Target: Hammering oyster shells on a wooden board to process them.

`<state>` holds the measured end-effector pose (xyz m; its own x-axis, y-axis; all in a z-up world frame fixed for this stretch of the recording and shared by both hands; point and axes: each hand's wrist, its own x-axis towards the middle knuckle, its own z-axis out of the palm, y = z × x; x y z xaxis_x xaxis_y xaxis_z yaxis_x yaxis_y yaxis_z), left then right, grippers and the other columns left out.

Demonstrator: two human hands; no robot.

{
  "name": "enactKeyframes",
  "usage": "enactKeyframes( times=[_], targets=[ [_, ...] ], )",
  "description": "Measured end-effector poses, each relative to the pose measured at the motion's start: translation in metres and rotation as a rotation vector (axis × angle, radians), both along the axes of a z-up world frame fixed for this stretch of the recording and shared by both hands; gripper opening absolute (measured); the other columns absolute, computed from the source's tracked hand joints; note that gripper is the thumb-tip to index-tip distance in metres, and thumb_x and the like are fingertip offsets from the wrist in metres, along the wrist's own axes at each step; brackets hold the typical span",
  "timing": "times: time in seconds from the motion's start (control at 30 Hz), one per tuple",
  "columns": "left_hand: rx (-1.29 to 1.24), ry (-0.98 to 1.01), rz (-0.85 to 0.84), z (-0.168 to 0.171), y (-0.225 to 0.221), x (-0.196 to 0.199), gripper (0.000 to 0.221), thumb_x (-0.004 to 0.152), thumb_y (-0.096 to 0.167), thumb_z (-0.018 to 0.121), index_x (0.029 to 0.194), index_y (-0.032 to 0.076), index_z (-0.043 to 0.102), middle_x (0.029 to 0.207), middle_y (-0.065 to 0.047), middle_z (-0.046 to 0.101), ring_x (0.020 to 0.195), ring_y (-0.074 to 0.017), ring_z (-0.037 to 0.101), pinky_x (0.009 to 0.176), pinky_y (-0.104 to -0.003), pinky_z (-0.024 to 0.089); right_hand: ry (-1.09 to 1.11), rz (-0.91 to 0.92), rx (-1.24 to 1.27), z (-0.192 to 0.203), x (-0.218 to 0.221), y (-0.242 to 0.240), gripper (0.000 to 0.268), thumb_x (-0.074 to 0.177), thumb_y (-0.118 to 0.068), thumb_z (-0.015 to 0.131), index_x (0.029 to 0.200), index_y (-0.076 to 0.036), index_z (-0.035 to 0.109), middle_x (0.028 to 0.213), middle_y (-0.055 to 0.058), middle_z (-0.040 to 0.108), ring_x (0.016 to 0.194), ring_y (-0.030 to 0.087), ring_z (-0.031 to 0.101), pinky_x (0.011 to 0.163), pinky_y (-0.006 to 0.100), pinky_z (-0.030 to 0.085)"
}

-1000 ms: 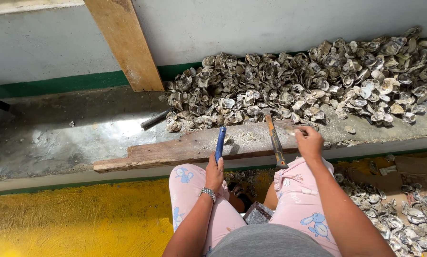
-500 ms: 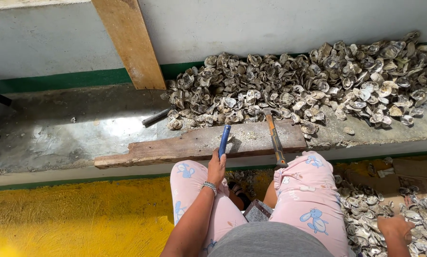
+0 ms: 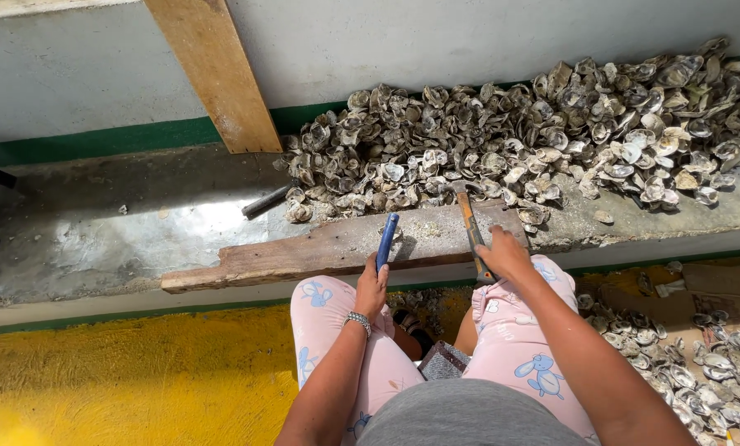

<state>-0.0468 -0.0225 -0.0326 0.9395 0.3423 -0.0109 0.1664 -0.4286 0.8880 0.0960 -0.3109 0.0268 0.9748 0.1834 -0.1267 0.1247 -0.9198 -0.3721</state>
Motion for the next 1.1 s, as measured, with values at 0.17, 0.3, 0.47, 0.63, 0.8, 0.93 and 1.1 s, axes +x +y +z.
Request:
enactKeyframes(
  times=[0.17,0.3,0.47,0.63,0.8,0.93,1.1],
  targets=[
    [0.004,0.024,-0.005,0.004,0.0,-0.003,0.05,0.105,0.034,0.047,0.147,0.008,0.042,0.101,-0.026,0.07,0.09,-0.0405,0.071,0.081,-0.047,0.053,0.163,-0.099,0.198,-0.066,0.008,0.013,0.057,0.088,-0.03,0.071,0.128,0.008,0.055,0.1,0.026,0.069,0.086,0.035,0.07,0.077,0.045,0.057],
    [0.014,0.096,-0.005,0.019,-0.005,0.0,0.048,0.104,0.032,0.046,0.147,0.011,0.04,0.096,-0.026,0.071,0.087,-0.0425,0.071,0.079,-0.049,0.052,0.286,-0.154,0.452,-0.041,-0.003,0.006,0.042,0.095,-0.031,0.066,0.114,0.007,0.065,0.087,0.017,0.071,0.075,0.026,0.068,0.068,0.042,0.054],
    [0.086,0.087,-0.003,0.026,-0.009,-0.001,0.048,0.105,0.032,0.047,0.147,0.011,0.04,0.1,-0.028,0.071,0.092,-0.0465,0.069,0.08,-0.053,0.05,0.132,0.019,0.477,0.041,-0.069,0.013,0.054,0.088,-0.021,0.065,0.134,0.0,0.046,0.085,0.018,0.07,0.072,0.031,0.072,0.065,0.046,0.056],
    [0.141,0.019,-0.003,0.014,-0.006,0.007,0.048,0.104,0.031,0.047,0.146,0.011,0.039,0.102,-0.028,0.07,0.092,-0.0486,0.067,0.079,-0.055,0.05,0.041,0.134,0.166,0.075,-0.109,0.029,0.058,0.096,-0.027,0.064,0.147,-0.01,0.043,0.092,0.022,0.071,0.082,0.039,0.072,0.073,0.049,0.054],
    [0.129,0.053,-0.004,0.019,-0.007,0.004,0.045,0.105,0.031,0.047,0.144,0.01,0.042,0.099,-0.029,0.07,0.091,-0.0495,0.067,0.079,-0.056,0.049,-0.384,0.253,0.474,0.078,-0.138,0.037,0.061,0.099,-0.027,0.06,0.153,-0.01,0.037,0.096,0.022,0.071,0.085,0.037,0.074,0.07,0.046,0.058],
    [0.099,0.059,-0.009,0.029,-0.011,0.001,0.044,0.106,0.031,0.045,0.144,0.009,0.041,0.098,-0.03,0.07,0.091,-0.0487,0.068,0.079,-0.055,0.05,-0.138,0.255,0.207,0.057,-0.127,0.039,0.068,0.099,-0.027,0.055,0.159,-0.01,0.028,0.103,0.021,0.069,0.07,0.035,0.073,0.062,0.041,0.061],
    [0.164,-0.012,-0.027,0.004,-0.004,0.004,0.045,0.104,0.03,0.048,0.143,0.008,0.042,0.097,-0.03,0.069,0.09,-0.0504,0.066,0.077,-0.056,0.049,-0.099,0.316,0.175,0.005,-0.105,0.04,0.061,0.095,-0.026,0.066,0.149,-0.011,0.042,0.077,0.015,0.07,0.064,0.03,0.068,0.056,0.04,0.048]
  ],
)
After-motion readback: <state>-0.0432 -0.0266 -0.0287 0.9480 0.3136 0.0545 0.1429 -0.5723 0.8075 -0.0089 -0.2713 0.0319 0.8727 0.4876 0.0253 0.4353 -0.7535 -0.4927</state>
